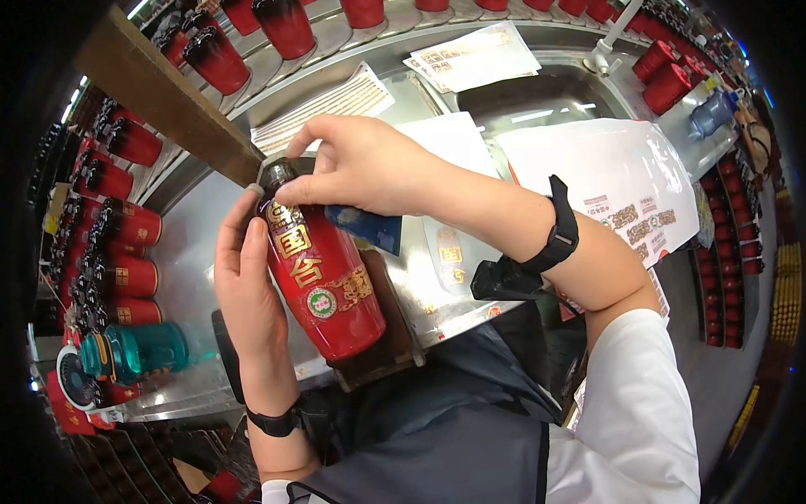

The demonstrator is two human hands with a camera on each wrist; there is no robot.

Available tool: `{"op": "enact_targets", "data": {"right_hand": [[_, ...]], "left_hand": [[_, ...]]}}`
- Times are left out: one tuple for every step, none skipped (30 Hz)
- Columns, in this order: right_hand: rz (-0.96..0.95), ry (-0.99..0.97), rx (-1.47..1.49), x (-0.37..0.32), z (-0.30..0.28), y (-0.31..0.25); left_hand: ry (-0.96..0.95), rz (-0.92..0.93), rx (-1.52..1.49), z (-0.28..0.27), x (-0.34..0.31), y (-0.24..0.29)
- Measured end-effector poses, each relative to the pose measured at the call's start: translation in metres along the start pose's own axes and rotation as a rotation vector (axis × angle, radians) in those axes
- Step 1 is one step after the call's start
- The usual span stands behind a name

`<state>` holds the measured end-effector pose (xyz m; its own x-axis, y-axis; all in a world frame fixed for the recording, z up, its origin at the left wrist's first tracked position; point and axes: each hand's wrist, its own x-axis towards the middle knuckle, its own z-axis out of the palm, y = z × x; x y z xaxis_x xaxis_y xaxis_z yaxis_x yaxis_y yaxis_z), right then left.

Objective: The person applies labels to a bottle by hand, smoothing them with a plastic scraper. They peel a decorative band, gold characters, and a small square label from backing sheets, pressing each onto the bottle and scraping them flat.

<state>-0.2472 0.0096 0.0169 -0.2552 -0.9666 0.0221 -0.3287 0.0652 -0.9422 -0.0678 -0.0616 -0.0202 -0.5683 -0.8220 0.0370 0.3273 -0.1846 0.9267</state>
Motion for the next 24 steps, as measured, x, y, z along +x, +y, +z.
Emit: {"op": "enact_targets", "data": {"right_hand": [[-0.004,0.005,0.002,0.0,0.001,0.001],[-0.008,-0.003,0.008,0.0,0.002,0.005],[-0.011,-0.012,0.015,0.001,0.002,0.007],[-0.011,-0.018,0.032,0.001,0.002,0.008],[-0.011,-0.014,0.037,0.001,0.002,0.009],[-0.013,-0.023,0.051,0.001,0.002,0.009],[-0.015,-0.032,0.065,0.001,0.002,0.009],[-0.013,-0.029,0.07,0.001,0.002,0.009],[-0.01,-0.034,0.07,0.001,0.002,0.009],[-0.008,-0.039,0.069,0.001,0.002,0.009],[-0.008,-0.037,0.073,0.001,0.002,0.007],[0.001,-0.033,0.072,0.0,0.002,0.006],[0.01,-0.028,0.072,0.0,0.002,0.006],[0.009,-0.026,0.075,0.0,0.002,0.006],[0.014,-0.026,0.097,0.0,0.003,0.007],[0.018,-0.026,0.118,0.0,0.003,0.007],[0.018,-0.023,0.121,0.0,0.003,0.008],[0.007,-0.025,0.114,0.0,0.003,0.008],[-0.004,-0.028,0.106,0.0,0.003,0.009],[-0.005,-0.026,0.106,0.001,0.002,0.011],[0.004,0.014,0.145,0.002,0.0,0.015],[0.011,0.054,0.183,0.004,-0.003,0.017],[0.092,0.049,0.272,0.001,-0.011,0.019],[0.148,0.09,0.312,0.001,-0.016,0.021]], "left_hand": [[-0.005,0.003,0.003,0.0,0.002,-0.003],[-0.014,-0.009,-0.026,-0.001,0.004,-0.005],[-0.022,-0.023,-0.054,-0.001,0.006,-0.007],[-0.009,-0.019,-0.055,0.0,0.006,-0.008],[-0.013,-0.021,-0.05,0.0,0.006,-0.007],[-0.018,-0.04,-0.064,0.0,0.006,-0.008],[-0.023,-0.06,-0.079,-0.001,0.005,-0.008],[-0.026,-0.063,-0.075,-0.001,0.005,-0.008],[-0.015,-0.061,-0.069,-0.001,0.005,-0.008],[-0.004,-0.058,-0.062,-0.001,0.006,-0.009],[-0.006,-0.06,-0.059,0.0,0.006,-0.01],[0.005,-0.025,-0.033,0.0,0.006,-0.012],[0.016,0.01,-0.008,0.0,0.007,-0.013],[0.013,0.009,-0.004,0.0,0.007,-0.013],[0.018,0.008,-0.008,0.001,0.007,-0.013],[0.022,0.008,-0.012,0.001,0.007,-0.013],[0.02,0.007,-0.009,0.002,0.007,-0.013],[0.029,0.007,-0.029,0.002,0.007,-0.014],[0.038,0.007,-0.051,0.002,0.007,-0.014],[0.037,0.007,-0.051,0.001,0.006,-0.013],[0.01,-0.024,-0.057,-0.001,0.005,-0.011],[-0.017,-0.055,-0.064,-0.003,0.004,-0.009],[-0.019,-0.055,-0.064,-0.004,0.003,-0.009],[-0.015,-0.034,-0.036,-0.005,0.003,-0.008]]}}
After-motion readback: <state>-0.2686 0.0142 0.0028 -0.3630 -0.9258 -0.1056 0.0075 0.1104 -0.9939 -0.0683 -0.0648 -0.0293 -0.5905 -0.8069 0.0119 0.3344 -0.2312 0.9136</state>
